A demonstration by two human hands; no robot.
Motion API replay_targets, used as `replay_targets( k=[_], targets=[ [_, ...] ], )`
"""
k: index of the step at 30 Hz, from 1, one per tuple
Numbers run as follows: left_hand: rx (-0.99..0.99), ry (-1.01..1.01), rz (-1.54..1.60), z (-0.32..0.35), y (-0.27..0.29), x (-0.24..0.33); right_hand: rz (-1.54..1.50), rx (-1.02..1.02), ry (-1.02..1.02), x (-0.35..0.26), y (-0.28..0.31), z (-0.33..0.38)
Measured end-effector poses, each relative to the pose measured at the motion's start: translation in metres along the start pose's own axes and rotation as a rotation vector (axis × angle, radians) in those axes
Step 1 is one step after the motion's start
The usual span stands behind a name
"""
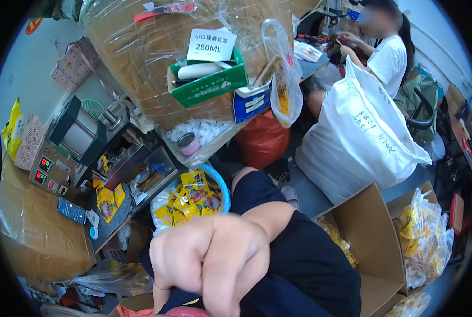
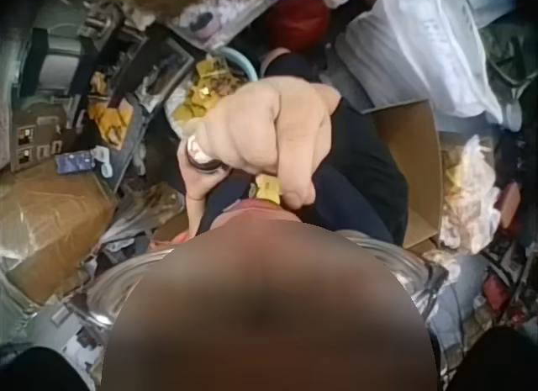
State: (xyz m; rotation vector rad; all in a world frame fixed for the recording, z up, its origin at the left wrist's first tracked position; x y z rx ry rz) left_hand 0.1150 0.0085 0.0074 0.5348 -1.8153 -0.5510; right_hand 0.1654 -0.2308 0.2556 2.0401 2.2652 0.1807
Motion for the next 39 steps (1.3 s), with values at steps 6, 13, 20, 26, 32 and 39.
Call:
replay_targets(
  k=[6,13,20,26,32,39],
  targets=[
    [0.096,0.145,0.320,0.017,-0.003,-0.025,0.039,0.362,0.034,-0.066,0.020,0.024],
    [0.215,-0.025,0.394,-0.010,0.034,0.007,-0.209,-0.427,-0.423,-0.044,-0.036,0.038],
    [0.259,-0.438,-0.250,-0.018,0.090,0.085,-0.336,-0.584,-0.642,0.009,-0.044,0.091],
    [0.424,-0.495,-0.360,0.009,0.118,0.124,-0.334,-0.603,-0.703,0.038,-0.036,0.130],
    [0.372,-0.468,-0.346,0.000,0.124,0.126,-0.195,-0.531,-0.933,0.054,-0.034,0.136],
    [0.312,-0.438,-0.302,0.003,0.117,0.125,-0.101,-0.522,-1.045,0.073,-0.023,0.154]
  ],
)
Point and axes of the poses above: each hand's wrist, its own z-axis away from the middle knuckle, its own y-axis out of the back of the hand, x = y × z, the point moved 10 cm from there along -z, towards the middle knuckle, and after that the axes turned 3 degrees about -x, right-handed, at the moved point
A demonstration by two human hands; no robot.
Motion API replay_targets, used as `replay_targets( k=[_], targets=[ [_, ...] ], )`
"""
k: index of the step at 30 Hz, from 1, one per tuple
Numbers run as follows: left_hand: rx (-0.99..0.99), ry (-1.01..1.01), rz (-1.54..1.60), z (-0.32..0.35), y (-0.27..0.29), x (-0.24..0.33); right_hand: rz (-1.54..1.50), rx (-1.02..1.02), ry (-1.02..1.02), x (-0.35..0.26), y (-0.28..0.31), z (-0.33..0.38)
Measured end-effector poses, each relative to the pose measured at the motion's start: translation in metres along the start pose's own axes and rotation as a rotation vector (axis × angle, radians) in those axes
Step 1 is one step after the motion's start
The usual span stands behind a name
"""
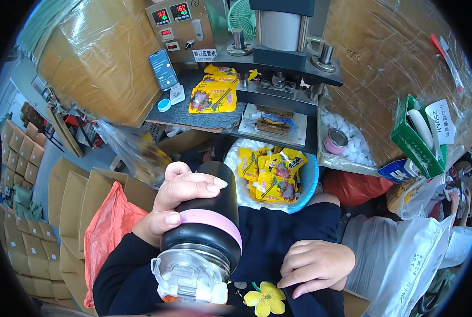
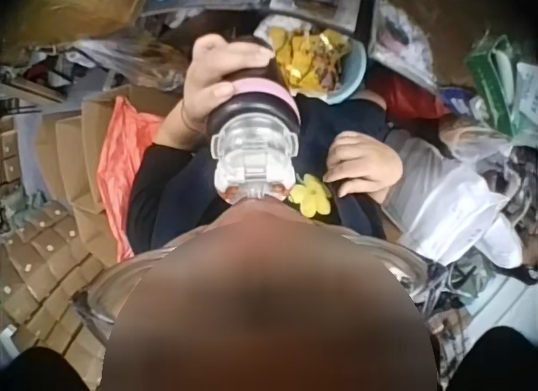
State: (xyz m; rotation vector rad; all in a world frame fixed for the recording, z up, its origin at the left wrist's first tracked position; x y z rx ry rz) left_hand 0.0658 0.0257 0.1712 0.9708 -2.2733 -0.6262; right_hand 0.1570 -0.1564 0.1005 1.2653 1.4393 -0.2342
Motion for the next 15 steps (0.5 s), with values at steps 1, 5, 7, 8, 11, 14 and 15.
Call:
replay_targets(
  k=[1,5,7,8,11,14,15],
  targets=[
    [-0.002,0.009,0.004,0.000,0.000,0.001,-0.009,0.000,-0.012,0.003,-0.002,0.001],
    [0.003,0.019,-0.001,-0.001,0.002,0.003,0.006,-0.005,-0.030,0.007,-0.003,-0.003],
    [0.018,0.007,0.009,0.001,0.001,0.002,0.035,-0.008,-0.064,0.013,-0.005,-0.003],
    [0.033,-0.003,0.019,0.003,0.002,0.003,0.035,-0.009,-0.063,0.013,-0.006,-0.003],
    [0.040,0.022,0.034,0.005,0.001,-0.001,0.039,-0.013,-0.100,0.017,-0.007,-0.003],
    [0.028,0.029,0.020,0.006,0.002,-0.002,0.045,-0.029,-0.101,0.018,-0.010,-0.004],
    [0.029,0.030,0.018,0.007,0.002,-0.002,0.053,-0.033,-0.110,0.019,-0.010,-0.005]
  ],
)
Point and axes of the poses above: each hand's wrist, its own z-axis away from the middle knuckle, its own y-axis out of the back of the hand, x = y × z, the point moved 10 cm from there along -z, towards the middle knuckle, and after that the axes turned 3 degrees about -x, right-handed, at the moved point
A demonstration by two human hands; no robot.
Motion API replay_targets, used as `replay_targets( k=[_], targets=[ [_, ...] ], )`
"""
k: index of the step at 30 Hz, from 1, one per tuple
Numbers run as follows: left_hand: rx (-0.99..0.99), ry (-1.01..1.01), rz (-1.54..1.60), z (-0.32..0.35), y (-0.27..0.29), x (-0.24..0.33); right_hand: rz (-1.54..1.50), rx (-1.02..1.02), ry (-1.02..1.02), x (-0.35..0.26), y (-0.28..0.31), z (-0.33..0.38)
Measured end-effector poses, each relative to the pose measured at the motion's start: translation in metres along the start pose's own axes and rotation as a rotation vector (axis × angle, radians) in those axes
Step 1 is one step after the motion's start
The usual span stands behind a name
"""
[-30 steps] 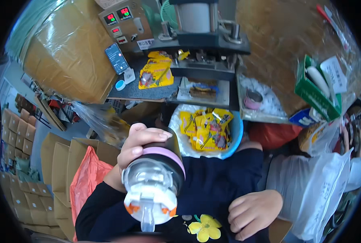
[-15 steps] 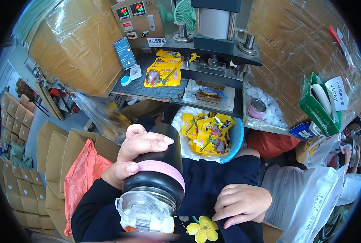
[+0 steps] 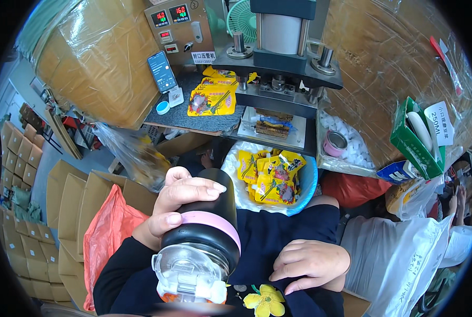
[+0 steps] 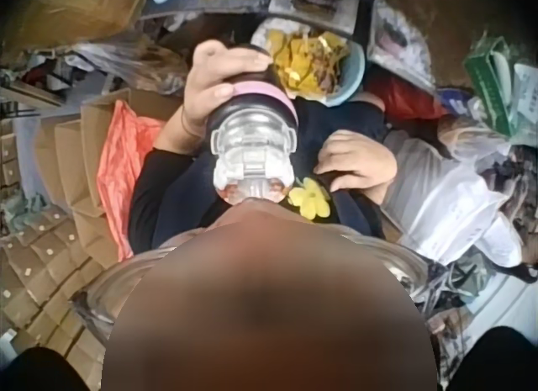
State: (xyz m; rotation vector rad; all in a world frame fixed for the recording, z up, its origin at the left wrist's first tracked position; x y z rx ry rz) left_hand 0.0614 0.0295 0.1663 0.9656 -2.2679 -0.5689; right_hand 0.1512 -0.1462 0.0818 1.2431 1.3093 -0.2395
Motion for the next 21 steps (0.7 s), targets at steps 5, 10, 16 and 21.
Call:
replay_targets(
  k=[5,10,16,21],
  targets=[
    [-0.005,0.007,0.017,0.001,-0.002,-0.002,0.023,0.000,-0.053,0.005,0.001,-0.004],
    [-0.023,0.006,0.020,0.002,-0.001,-0.002,-0.003,0.029,-0.072,0.008,0.004,-0.008],
    [0.000,-0.014,0.001,0.002,0.000,-0.001,-0.006,0.049,-0.091,0.013,0.004,-0.009],
    [-0.009,-0.001,0.017,0.003,-0.001,-0.005,0.005,0.018,-0.118,0.018,0.002,-0.008]
  ],
)
Point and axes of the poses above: each hand's wrist, its own z-axis away from the middle knuckle, its own y-axis out of the back of the hand, x = y × z, the point moved 10 cm from there along -z, towards the middle knuckle, and after that the axes turned 3 degrees about -x, right-handed, at the moved point
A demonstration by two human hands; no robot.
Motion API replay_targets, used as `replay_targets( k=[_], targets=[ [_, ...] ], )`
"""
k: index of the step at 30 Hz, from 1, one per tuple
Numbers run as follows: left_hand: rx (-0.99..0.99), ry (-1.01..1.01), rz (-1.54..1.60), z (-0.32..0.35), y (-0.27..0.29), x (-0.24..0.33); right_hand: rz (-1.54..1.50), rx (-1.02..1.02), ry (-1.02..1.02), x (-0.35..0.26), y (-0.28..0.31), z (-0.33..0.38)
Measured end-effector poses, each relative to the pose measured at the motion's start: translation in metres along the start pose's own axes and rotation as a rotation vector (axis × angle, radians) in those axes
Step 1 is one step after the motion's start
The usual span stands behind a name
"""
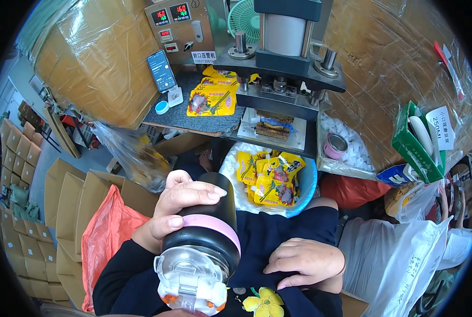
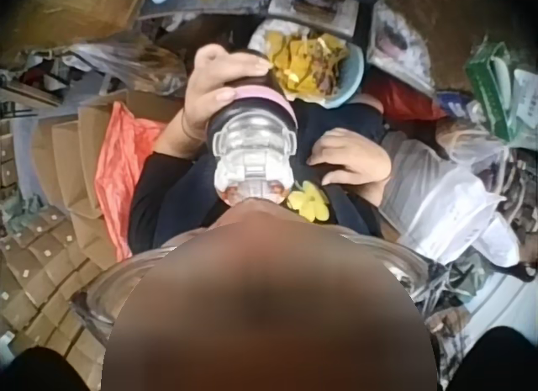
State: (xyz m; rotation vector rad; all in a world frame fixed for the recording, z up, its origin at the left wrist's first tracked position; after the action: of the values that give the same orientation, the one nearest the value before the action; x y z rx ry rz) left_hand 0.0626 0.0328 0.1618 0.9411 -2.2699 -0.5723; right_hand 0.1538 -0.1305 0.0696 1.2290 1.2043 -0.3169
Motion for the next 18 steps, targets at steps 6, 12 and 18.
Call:
replay_targets(
  k=[6,12,18],
  targets=[
    [0.007,0.020,0.021,0.0005,-0.0001,0.0000,0.024,-0.029,-0.032,0.0049,-0.0052,-0.0002],
    [-0.010,0.030,0.027,-0.0003,-0.0034,0.0006,0.031,-0.024,-0.048,0.0075,-0.0042,-0.0006],
    [-0.010,0.019,0.012,0.0005,-0.0040,0.0022,0.024,-0.020,-0.057,0.0081,-0.0036,-0.0016]
  ],
)
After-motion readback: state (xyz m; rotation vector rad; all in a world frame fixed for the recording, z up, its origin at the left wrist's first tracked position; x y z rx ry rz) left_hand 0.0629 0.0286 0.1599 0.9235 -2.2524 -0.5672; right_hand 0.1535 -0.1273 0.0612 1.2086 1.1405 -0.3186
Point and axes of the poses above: each hand's wrist, its own z-axis away from the middle knuckle, its own y-axis out of the back of the hand, x = y × z, the point moved 10 cm from there along -z, towards the middle knuckle, and after that the axes turned 3 degrees about -x, right-handed, at the moved point
